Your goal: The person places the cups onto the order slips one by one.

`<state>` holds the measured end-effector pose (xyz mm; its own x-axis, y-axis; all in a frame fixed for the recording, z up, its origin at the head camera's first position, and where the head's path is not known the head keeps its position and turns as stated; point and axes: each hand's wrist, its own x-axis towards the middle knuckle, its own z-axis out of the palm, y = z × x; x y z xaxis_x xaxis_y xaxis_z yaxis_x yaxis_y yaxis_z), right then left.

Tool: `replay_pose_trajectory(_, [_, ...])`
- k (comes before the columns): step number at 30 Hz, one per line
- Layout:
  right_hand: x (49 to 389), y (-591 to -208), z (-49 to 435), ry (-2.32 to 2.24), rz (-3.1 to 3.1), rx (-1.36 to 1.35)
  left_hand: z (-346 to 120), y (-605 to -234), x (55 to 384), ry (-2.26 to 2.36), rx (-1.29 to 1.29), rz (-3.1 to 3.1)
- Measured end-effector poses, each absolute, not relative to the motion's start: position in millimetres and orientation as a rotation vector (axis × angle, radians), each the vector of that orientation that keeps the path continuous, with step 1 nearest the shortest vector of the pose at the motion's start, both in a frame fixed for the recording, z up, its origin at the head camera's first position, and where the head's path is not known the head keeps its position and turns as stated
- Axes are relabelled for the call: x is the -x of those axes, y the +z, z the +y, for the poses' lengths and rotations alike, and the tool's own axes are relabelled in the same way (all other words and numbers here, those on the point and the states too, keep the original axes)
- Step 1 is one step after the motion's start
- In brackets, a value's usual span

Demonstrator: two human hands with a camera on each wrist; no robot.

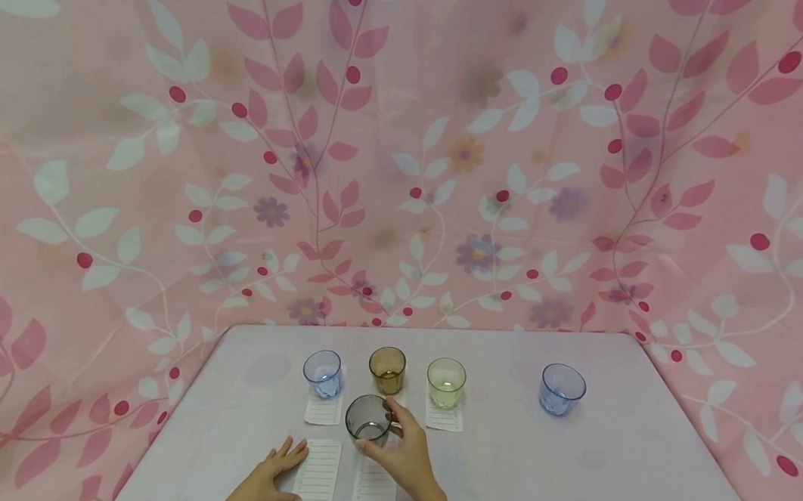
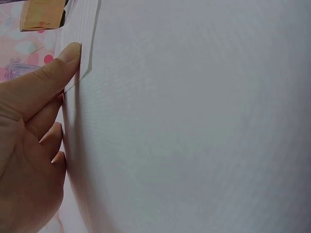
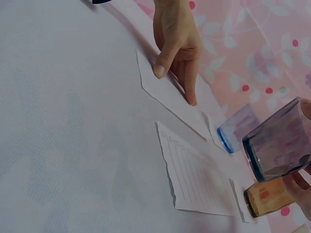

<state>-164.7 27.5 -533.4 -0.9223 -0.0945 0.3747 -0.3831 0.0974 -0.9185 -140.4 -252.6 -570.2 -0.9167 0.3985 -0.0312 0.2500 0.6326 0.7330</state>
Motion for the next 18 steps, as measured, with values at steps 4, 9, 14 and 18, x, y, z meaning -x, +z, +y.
replay_pose_trajectory(4, [163, -536, 22, 1.929, -2.178, -0.470, -253, -571, 141, 1.143, -0.535, 2.666])
replay_pose_trajectory(9, [162, -541, 15, 1.920, -2.189, -0.518, -253, -572, 142, 1.133, -0.529, 2.666])
replay_pose_trajectory(14, [162, -546, 7, 1.922, -2.160, -0.574, -254, -573, 142, 1.124, -0.523, 2.659])
replay_pose_trajectory(18, [162, -548, 2, 1.894, -2.169, -0.605, -254, -573, 142, 1.121, -0.519, 2.653])
